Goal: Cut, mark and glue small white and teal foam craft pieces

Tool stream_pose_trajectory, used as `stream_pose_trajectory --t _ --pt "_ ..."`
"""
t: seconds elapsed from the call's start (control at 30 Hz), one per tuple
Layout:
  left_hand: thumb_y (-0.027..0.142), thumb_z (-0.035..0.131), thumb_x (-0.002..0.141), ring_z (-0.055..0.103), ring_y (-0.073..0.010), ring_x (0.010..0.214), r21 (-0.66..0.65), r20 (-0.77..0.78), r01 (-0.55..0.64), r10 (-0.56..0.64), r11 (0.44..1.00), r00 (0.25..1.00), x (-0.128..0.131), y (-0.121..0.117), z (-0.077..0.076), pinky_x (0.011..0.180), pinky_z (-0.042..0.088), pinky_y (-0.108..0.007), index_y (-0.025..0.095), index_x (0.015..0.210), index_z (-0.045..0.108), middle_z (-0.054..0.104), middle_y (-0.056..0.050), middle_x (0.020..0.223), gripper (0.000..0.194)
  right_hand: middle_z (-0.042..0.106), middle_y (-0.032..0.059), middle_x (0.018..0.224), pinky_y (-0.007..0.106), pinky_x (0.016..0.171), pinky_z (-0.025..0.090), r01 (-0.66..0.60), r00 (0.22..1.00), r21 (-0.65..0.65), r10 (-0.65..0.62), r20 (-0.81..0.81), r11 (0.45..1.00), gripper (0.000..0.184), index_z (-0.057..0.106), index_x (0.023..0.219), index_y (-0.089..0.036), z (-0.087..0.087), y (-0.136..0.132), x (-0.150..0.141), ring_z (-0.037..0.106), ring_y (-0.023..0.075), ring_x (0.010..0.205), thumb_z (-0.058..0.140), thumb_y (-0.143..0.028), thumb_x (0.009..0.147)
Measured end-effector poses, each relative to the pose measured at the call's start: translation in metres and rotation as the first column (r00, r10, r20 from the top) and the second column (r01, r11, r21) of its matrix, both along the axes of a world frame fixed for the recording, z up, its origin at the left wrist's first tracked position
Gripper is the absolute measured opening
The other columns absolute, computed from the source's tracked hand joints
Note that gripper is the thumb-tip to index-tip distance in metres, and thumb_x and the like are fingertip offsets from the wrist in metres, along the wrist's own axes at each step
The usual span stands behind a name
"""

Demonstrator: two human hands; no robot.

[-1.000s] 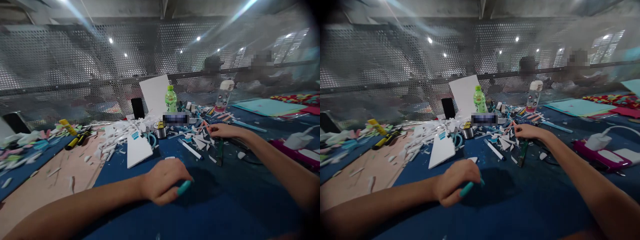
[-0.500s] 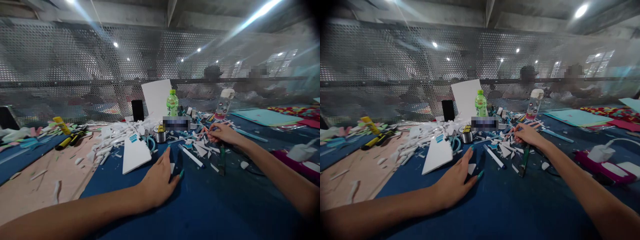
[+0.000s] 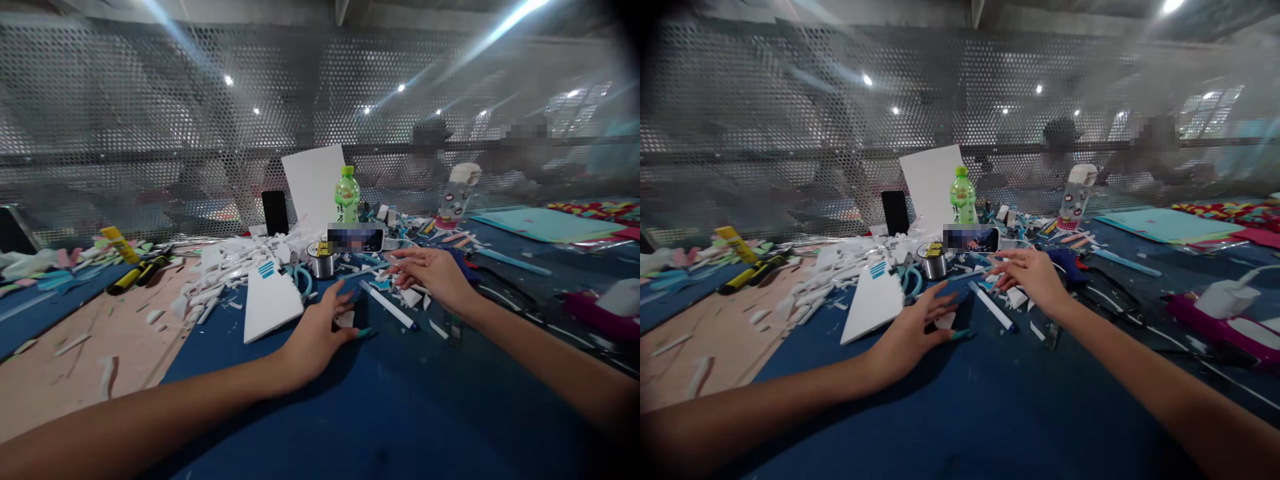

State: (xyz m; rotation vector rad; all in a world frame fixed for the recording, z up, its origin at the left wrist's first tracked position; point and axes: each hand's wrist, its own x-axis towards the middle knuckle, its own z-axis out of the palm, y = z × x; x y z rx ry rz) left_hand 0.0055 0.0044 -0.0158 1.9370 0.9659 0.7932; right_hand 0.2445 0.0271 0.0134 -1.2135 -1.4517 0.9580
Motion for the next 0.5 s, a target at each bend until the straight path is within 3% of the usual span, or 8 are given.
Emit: stream_pose_trajectory --t 0.1,0.17,0.3,0.4,0.5 --pt "0.021 0.068 0.07 0.055 -0.0256 0.11 -0.071 0.148 -0.028 0.038 0.997 0.988 0.001 0.005 -0.001 0.092 0.047 -0.044 0.018 0.131 0.031 0.053 -0.014 0.126 0.071 0.071 0.0075 0.081 0.032 0.05 0.054 -0.074 0.995 -0.006 0.073 -0.075 0.997 0.043 0.056 0.108 -0.017 -0.005 -0.012 -0.015 0.063 0.0159 0.05 0.065 -0.04 0.072" --pt "0.022 0.07 0.068 0.056 -0.0248 0.107 -0.091 0.202 -0.06 0.077 0.994 0.976 0.002 0.005 0.003 0.09 0.048 -0.042 0.018 0.127 0.035 0.056 -0.013 0.121 0.069 0.071 0.0061 0.077 0.032 0.051 0.054 -0.059 0.992 -0.003 0.058 -0.109 0.998 0.035 0.059 0.094 -0.018 -0.009 -0.02 -0.026 0.063 0.0158 0.049 0.067 -0.042 0.07" --pt "0.026 0.074 0.066 0.058 -0.0232 0.104 -0.068 0.201 -0.088 0.1 0.994 0.975 0.003 -0.002 0.011 0.086 0.048 -0.037 0.019 0.123 0.042 0.06 -0.01 0.117 0.066 0.072 0.0077 0.075 0.034 0.068 0.053 0.025 0.991 0.051 -0.018 -0.13 0.998 0.028 0.061 0.077 -0.017 -0.015 -0.033 -0.04 0.068 0.0218 0.073 0.071 -0.041 0.066" --pt "0.029 0.073 0.067 0.06 -0.0218 0.099 -0.047 0.207 -0.087 0.095 0.995 0.974 0.003 -0.006 0.013 0.081 0.049 -0.033 0.02 0.117 0.049 0.064 -0.008 0.11 0.056 0.071 0.0065 0.078 0.034 0.071 0.051 0.111 0.992 0.18 -0.1 -0.071 0.977 0.023 0.066 0.079 -0.018 -0.018 -0.038 -0.04 0.067 0.0215 0.077 0.07 -0.039 0.068" --pt "0.032 0.073 0.068 0.059 -0.0209 0.096 -0.03 0.212 -0.098 0.103 0.995 0.972 0.002 -0.005 0.011 0.078 0.048 -0.031 0.02 0.111 0.055 0.064 -0.007 0.107 0.048 0.07 0.0028 0.076 0.033 0.074 0.047 0.173 0.978 0.362 -0.202 0.044 0.916 0.012 0.071 0.073 -0.022 -0.021 -0.037 -0.036 0.063 0.018 0.077 0.067 -0.034 0.073"
